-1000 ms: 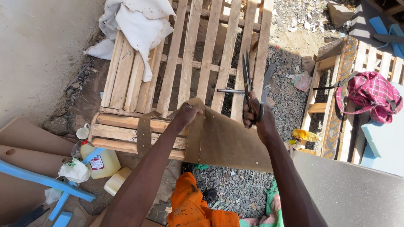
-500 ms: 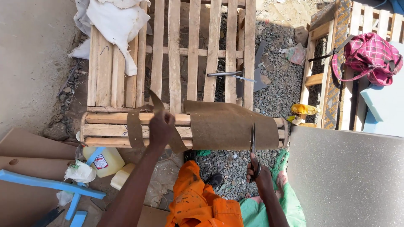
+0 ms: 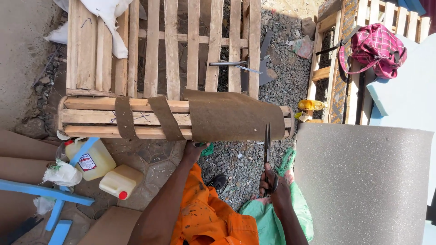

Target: Using scissors to cut through thick fabric straps attached to a wooden pallet frame.

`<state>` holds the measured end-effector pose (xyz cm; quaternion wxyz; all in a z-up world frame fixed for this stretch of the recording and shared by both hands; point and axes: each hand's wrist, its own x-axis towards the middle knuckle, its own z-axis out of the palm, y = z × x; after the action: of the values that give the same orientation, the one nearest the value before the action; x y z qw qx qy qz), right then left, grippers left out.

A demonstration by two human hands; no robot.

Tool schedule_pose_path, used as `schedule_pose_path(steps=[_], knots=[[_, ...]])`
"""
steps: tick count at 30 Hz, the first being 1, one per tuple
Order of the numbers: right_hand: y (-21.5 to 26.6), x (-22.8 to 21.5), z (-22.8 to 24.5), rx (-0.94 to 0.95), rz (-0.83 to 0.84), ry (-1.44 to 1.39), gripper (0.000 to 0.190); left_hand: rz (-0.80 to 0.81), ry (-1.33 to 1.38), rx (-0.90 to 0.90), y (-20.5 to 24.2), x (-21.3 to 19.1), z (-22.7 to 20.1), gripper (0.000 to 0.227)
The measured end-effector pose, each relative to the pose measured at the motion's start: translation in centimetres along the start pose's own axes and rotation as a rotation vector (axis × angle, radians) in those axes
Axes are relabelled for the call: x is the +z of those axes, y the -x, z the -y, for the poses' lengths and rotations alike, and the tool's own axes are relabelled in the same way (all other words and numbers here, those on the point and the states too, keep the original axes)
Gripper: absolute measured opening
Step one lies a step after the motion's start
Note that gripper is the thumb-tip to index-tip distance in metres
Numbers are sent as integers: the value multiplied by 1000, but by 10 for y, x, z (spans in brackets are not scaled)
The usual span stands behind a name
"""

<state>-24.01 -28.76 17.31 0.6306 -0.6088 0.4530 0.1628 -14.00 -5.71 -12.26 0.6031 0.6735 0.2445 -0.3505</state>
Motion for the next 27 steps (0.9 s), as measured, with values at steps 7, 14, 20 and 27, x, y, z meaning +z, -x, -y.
schedule_pose_path(steps=[7,14,20,27], knots=[[25,-36,-54,27,-106,107,50,301,-178,-89,86,21,17,66],[-9,-75,-140,22,-235,-88,34,530,136,-165,213,62,-8,21],[-68,-112,-230,17,-166,-387,40,672,551,-108,261,45,-44,38],[-85,-71,-192,50,185,-904,47,581,554,-58,250,34,-106,35]])
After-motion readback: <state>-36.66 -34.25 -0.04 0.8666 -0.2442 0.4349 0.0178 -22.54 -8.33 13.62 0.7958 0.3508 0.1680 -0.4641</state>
